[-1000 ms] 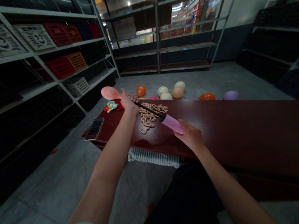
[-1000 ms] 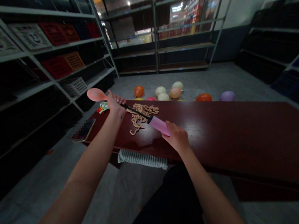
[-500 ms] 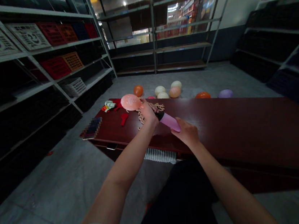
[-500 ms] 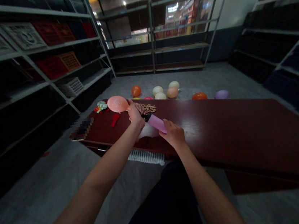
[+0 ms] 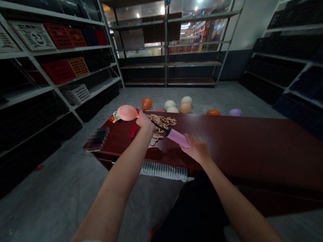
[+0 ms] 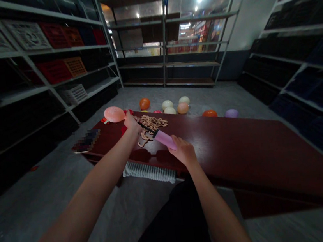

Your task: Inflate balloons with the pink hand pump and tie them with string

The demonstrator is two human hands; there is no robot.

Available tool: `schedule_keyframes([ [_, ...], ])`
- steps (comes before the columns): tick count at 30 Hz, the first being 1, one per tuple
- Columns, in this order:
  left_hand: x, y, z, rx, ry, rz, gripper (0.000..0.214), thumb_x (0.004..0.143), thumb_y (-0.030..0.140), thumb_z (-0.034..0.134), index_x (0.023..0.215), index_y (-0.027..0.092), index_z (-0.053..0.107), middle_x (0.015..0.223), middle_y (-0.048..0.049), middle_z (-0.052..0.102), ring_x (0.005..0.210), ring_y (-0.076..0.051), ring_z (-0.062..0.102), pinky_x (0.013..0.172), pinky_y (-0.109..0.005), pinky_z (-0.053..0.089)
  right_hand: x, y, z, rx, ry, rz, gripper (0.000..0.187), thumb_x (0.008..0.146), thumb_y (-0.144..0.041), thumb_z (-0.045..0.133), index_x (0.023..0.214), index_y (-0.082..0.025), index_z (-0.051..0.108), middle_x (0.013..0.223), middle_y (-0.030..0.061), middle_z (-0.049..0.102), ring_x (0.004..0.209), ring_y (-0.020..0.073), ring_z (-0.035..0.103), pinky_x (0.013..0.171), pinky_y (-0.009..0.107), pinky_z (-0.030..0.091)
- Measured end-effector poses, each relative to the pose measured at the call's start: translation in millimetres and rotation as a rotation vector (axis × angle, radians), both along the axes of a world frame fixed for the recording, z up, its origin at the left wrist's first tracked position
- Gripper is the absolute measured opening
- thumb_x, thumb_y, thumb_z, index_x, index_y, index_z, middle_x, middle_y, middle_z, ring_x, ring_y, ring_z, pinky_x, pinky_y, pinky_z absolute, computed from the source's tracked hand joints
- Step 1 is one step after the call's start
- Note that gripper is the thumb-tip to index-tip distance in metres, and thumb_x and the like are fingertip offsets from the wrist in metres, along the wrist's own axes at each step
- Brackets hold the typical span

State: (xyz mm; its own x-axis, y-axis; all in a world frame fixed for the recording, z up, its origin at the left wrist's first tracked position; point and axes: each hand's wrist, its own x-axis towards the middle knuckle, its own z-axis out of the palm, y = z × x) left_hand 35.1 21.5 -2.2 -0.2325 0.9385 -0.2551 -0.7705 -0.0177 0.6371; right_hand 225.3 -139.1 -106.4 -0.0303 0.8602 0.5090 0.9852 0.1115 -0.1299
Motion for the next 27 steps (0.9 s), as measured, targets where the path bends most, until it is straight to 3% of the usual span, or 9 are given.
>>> schedule_keyframes([
  [3, -25, 11, 20.8, -0.003, -0.010, 0.101, 0.055, 0.091, 0.053, 0.065, 0.065, 0.024, 0.026, 0.046, 0.0101, 0.027, 0.034, -0.007, 0.026, 0.037, -0.022, 0.022, -1, 0, 0.1, 0.027, 0.010, 0.018, 0.042, 0.092, -0.035, 0.064, 0.130, -0.020, 0.064, 0.106, 0.0080, 0.079, 0.089, 0.0223, 0.074, 0.071, 0.028, 0.048],
  [7, -44, 22, 43.7, 0.066, -0.035, 0.014, 0.049, 0.093, 0.039, 0.058, 0.064, 0.023, 0.022, 0.045, 0.0091, 0.021, 0.035, -0.008, 0.021, 0.038, -0.023, 0.019, 1, 1, -2.1, 0.051, 0.048, 0.057, 0.040, 0.092, -0.035, 0.065, 0.129, -0.020, 0.065, 0.105, 0.0075, 0.079, 0.089, 0.0222, 0.075, 0.072, 0.029, 0.049],
  [10, -38, 26, 52.0, 0.160, 0.013, -0.042, 0.047, 0.095, 0.043, 0.062, 0.066, 0.023, 0.030, 0.048, 0.0086, 0.026, 0.036, -0.008, 0.025, 0.038, -0.022, 0.020, 3, 3, -6.3, 0.087, 0.087, 0.056, 0.041, 0.091, -0.036, 0.065, 0.129, -0.019, 0.065, 0.104, 0.0081, 0.079, 0.089, 0.0231, 0.075, 0.072, 0.030, 0.050],
  [13, -22, 24, 54.2, 0.204, 0.036, -0.017, 0.051, 0.093, 0.054, 0.068, 0.070, 0.023, 0.035, 0.049, 0.0087, 0.028, 0.036, -0.007, 0.027, 0.037, -0.021, 0.021, 7, 6, -9.4, 0.114, 0.110, 0.029, 0.041, 0.089, -0.034, 0.064, 0.127, -0.019, 0.066, 0.105, 0.0082, 0.079, 0.086, 0.0237, 0.074, 0.071, 0.031, 0.050],
  [20, 6, 9, 38.9, 0.192, 0.020, -0.047, 0.064, 0.091, 0.071, 0.063, 0.065, 0.022, 0.030, 0.048, 0.0081, 0.024, 0.036, -0.007, 0.026, 0.036, -0.022, 0.022, 13, 8, -8.8, 0.108, 0.107, -0.054, 0.044, 0.086, -0.034, 0.065, 0.128, -0.020, 0.065, 0.108, 0.0089, 0.079, 0.084, 0.0242, 0.073, 0.068, 0.031, 0.046],
  [27, 34, -45, -4.2, 0.137, 0.015, -0.077, 0.063, 0.095, 0.071, 0.055, 0.064, 0.022, 0.028, 0.048, 0.0071, 0.026, 0.037, -0.007, 0.028, 0.037, -0.022, 0.024, 12, 3, -6.4, 0.039, 0.019, -0.050, 0.048, 0.085, -0.035, 0.069, 0.131, -0.022, 0.066, 0.108, 0.0085, 0.078, 0.084, 0.0239, 0.072, 0.066, 0.030, 0.042],
])
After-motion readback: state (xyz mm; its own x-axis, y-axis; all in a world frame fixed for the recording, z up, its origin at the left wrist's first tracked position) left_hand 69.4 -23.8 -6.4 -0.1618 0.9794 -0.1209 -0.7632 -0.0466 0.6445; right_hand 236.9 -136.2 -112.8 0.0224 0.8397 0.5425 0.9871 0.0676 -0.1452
